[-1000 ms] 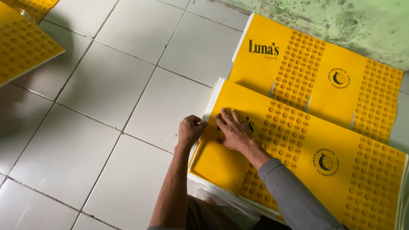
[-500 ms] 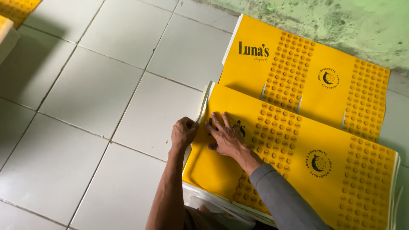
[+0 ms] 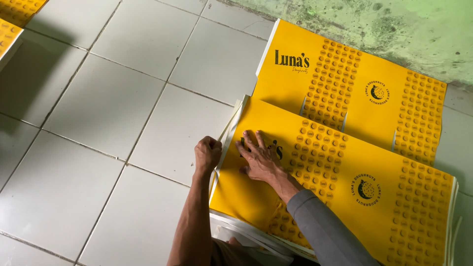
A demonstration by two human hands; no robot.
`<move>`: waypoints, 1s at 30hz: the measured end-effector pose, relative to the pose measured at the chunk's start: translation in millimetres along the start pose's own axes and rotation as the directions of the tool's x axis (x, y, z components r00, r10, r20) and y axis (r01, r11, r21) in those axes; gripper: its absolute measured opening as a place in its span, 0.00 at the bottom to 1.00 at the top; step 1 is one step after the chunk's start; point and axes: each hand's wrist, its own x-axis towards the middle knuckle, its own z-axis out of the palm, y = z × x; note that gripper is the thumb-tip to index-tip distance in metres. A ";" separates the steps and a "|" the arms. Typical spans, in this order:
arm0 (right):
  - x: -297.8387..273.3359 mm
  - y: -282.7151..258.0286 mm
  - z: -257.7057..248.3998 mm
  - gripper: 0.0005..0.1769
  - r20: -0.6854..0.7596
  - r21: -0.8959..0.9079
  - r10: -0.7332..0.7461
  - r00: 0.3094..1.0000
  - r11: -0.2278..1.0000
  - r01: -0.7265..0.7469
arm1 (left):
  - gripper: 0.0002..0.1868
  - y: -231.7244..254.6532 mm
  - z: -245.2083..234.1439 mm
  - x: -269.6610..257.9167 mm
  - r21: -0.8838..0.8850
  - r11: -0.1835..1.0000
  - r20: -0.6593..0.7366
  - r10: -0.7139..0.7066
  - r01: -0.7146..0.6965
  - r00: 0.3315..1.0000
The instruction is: Manually tearing off perforated or excess border strips from printed paper packaging sheets.
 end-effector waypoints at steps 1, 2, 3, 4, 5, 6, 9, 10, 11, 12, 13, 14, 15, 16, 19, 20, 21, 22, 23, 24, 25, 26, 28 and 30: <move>-0.5 -0.5 -3.7 0.43 0.004 -0.003 -0.008 1.000 1.000 0.008 | 0.09 -5.2 0.2 3.4 -0.020 1.000 -0.018 0.000 -0.001 1.000; -1.7 -0.6 -6.3 0.43 0.003 -0.004 -0.008 1.000 1.000 0.008 | 0.09 0.1 -0.9 2.0 -0.021 1.000 -0.019 0.001 -0.001 1.000; -3.3 -2.1 -7.8 0.45 0.002 0.014 -0.005 1.000 1.000 0.005 | 0.10 4.0 -3.3 -0.6 -0.042 0.999 -0.010 0.016 -0.016 1.000; -5.1 -3.5 -9.5 0.46 0.002 0.031 -0.002 1.000 1.000 0.002 | 0.11 8.2 -5.7 -3.3 -0.062 0.998 -0.001 0.031 -0.031 1.000; -3.8 -2.4 -6.7 0.46 0.000 0.031 -0.001 1.000 1.000 0.001 | 0.11 15.3 -9.9 -6.0 -0.062 0.997 -0.002 0.034 -0.034 0.999; -2.6 -1.2 -4.1 0.46 0.000 0.019 -0.006 1.000 1.000 0.006 | 0.15 22.8 -14.1 -8.9 -0.079 0.997 0.021 0.013 -0.011 1.000; 1.2 4.3 -2.4 0.48 -0.005 0.010 -0.017 1.000 1.000 0.017 | 0.20 36.6 -15.5 1.3 -0.070 0.997 0.047 0.016 -0.013 0.999; 2.5 6.5 -2.1 0.50 0.001 0.016 -0.024 1.000 1.000 0.024 | 0.20 39.1 -13.7 7.6 -0.042 0.999 0.054 0.028 -0.026 0.998; 11.6 14.3 2.7 0.50 -0.003 0.015 -0.018 1.000 1.000 0.018 | 0.20 42.7 -11.5 15.5 -0.044 0.999 0.056 0.034 -0.032 0.998; 20.9 22.4 7.3 0.44 -0.044 0.028 -0.017 0.999 0.999 0.019 | 0.21 46.5 -9.0 23.6 -0.012 0.999 0.068 0.034 -0.034 0.997; 30.8 29.4 12.4 0.39 -0.084 0.041 -0.021 0.996 0.999 0.024 | 0.21 48.9 -8.1 31.1 0.022 0.999 0.076 0.031 -0.032 0.997; 28.3 32.8 8.8 0.39 -0.087 0.040 -0.020 0.996 0.999 0.024 | 0.21 55.2 -6.4 32.8 0.021 0.999 0.075 0.034 -0.036 0.997; 29.4 36.0 3.3 0.46 -0.105 0.089 0.023 0.994 0.996 -0.013 | 0.25 63.2 -7.2 38.6 0.040 0.999 0.113 0.032 -0.036 0.993; 30.5 39.6 -2.5 0.52 -0.121 0.139 0.066 0.990 0.989 -0.049 | 0.29 71.6 -7.6 44.4 0.060 0.997 0.150 0.028 -0.038 0.988; 36.6 52.3 -11.1 0.68 -0.133 0.217 0.091 0.987 0.974 -0.061 | 0.31 105.1 -15.2 43.6 0.108 0.993 0.180 0.023 -0.043 0.983; 37.9 52.3 -9.5 0.68 -0.133 0.222 0.097 0.986 0.973 -0.066 | 0.31 102.8 -7.7 52.3 0.112 0.993 0.185 0.025 -0.046 0.982; 39.5 52.9 -8.5 0.70 -0.129 0.272 0.091 0.987 0.961 -0.053 | 0.30 100.8 0.0 61.3 0.084 0.994 0.178 0.059 -0.075 0.982; 41.2 53.3 -7.3 0.72 -0.126 0.321 0.084 0.988 0.946 -0.039 | 0.29 98.6 7.8 70.4 0.056 0.993 0.170 0.093 -0.104 0.981; 47.5 58.6 0.3 0.72 -0.124 0.324 0.091 0.988 0.945 -0.046 | 0.29 97.7 15.3 78.7 0.057 0.993 0.178 0.094 -0.106 0.980; 53.6 63.7 8.3 0.70 -0.132 0.226 0.064 0.989 0.974 -0.033 | 0.24 96.5 22.8 86.7 0.063 0.992 0.156 0.095 -0.106 0.983; 58.7 68.3 17.3 0.70 -0.135 0.126 0.034 0.990 0.992 -0.017 | 0.20 94.0 30.4 93.1 0.069 0.992 0.135 0.093 -0.103 0.987; 56.8 67.2 16.1 0.70 -0.130 0.129 0.039 0.991 0.991 -0.022 | 0.20 96.1 35.4 95.3 0.070 0.992 0.142 0.091 -0.102 0.986; 57.2 63.1 10.7 0.68 -0.123 0.075 0.042 0.992 0.997 -0.033 | 0.17 101.1 40.6 102.7 0.106 0.988 0.098 0.099 -0.109 0.990; 56.1 60.7 6.0 0.66 -0.111 0.033 0.038 0.993 0.999 -0.034 | 0.13 113.1 40.0 100.5 0.111 0.988 0.068 0.098 -0.105 0.993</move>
